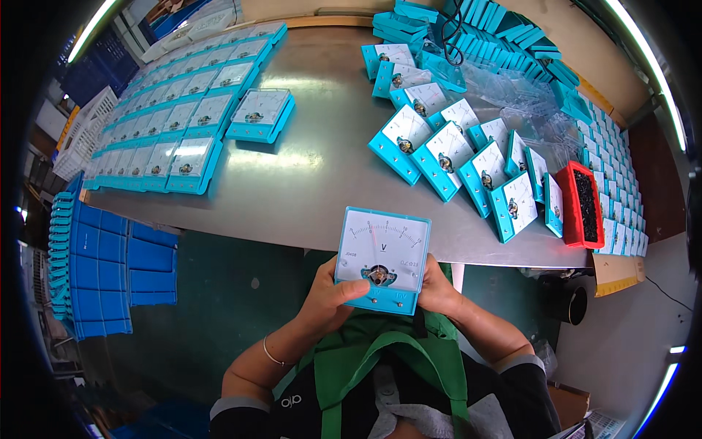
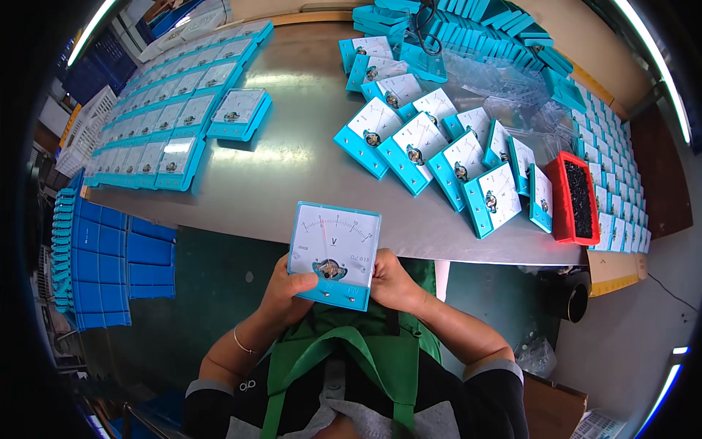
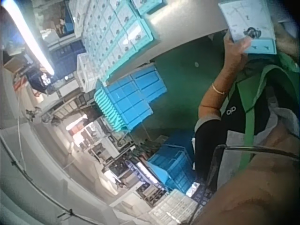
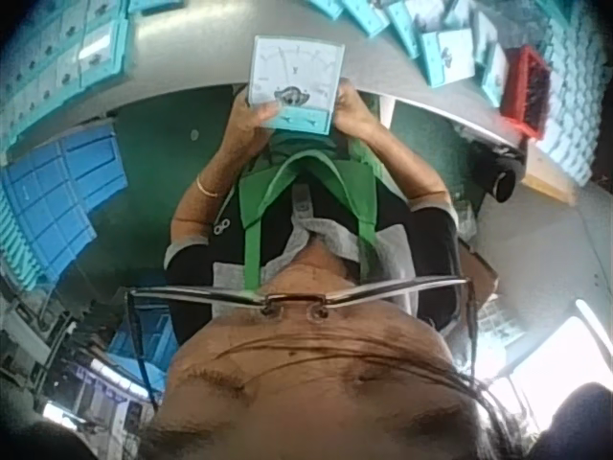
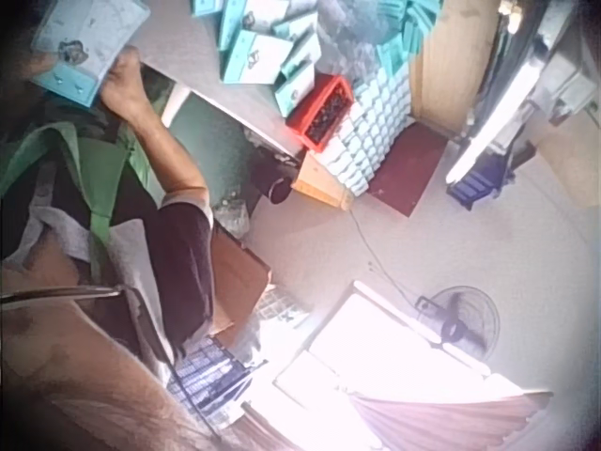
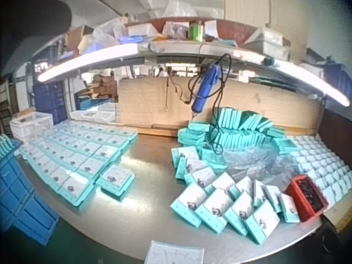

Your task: The person assembles small teal-colored electronic devices on a factory workbench. They use a screwdriver to tighten screws on the device casing, place a clear plastic cover over the internal components, and then close the device. The completed units are stacked on the table, and the person repeats this process for multiple units.

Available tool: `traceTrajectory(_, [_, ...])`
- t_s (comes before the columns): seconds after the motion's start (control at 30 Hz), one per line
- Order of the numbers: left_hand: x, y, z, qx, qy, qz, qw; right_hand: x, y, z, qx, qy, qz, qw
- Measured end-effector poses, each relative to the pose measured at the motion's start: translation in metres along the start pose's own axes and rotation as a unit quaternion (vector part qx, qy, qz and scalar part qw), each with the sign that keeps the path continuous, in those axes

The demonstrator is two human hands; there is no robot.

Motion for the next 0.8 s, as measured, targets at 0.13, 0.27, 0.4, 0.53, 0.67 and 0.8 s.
traceTrajectory(0.13, [0.002, 0.002, 0.003, 0.004, 0.016, -0.01, 1.0, -0.009, 0.002, -0.003, 0.006, -0.009, 0.008, 1.0])
traceTrajectory(0.27, [0.002, 0.002, 0.004, 0.02, 0.026, -0.02, 0.999, -0.007, 0.001, -0.003, -0.003, 0.019, 0.007, 1.0])
traceTrajectory(0.4, [0.0, 0.002, 0.004, 0.027, 0.044, -0.023, 0.998, -0.008, 0.0, -0.004, -0.016, 0.029, 0.02, 0.999])
traceTrajectory(0.53, [-0.001, 0.004, 0.004, 0.032, 0.053, -0.026, 0.998, -0.012, -0.002, -0.003, -0.025, 0.026, 0.022, 0.999])
traceTrajectory(0.67, [-0.002, 0.007, 0.004, 0.031, 0.061, -0.028, 0.997, -0.014, -0.006, -0.002, -0.03, 0.012, 0.042, 0.999])
traceTrajectory(0.8, [-0.003, 0.008, 0.004, 0.031, 0.054, -0.031, 0.998, -0.015, -0.005, 0.001, -0.012, 0.018, 0.015, 1.0])
Point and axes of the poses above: each hand's wrist, its own z-axis towards the middle knuckle, its own y-axis out of the back of the hand, x = y × z, the point moved 5 cm from there along z, towards the middle knuckle, and after that the axes turned 4 degrees about y, right-handed, at the moved point
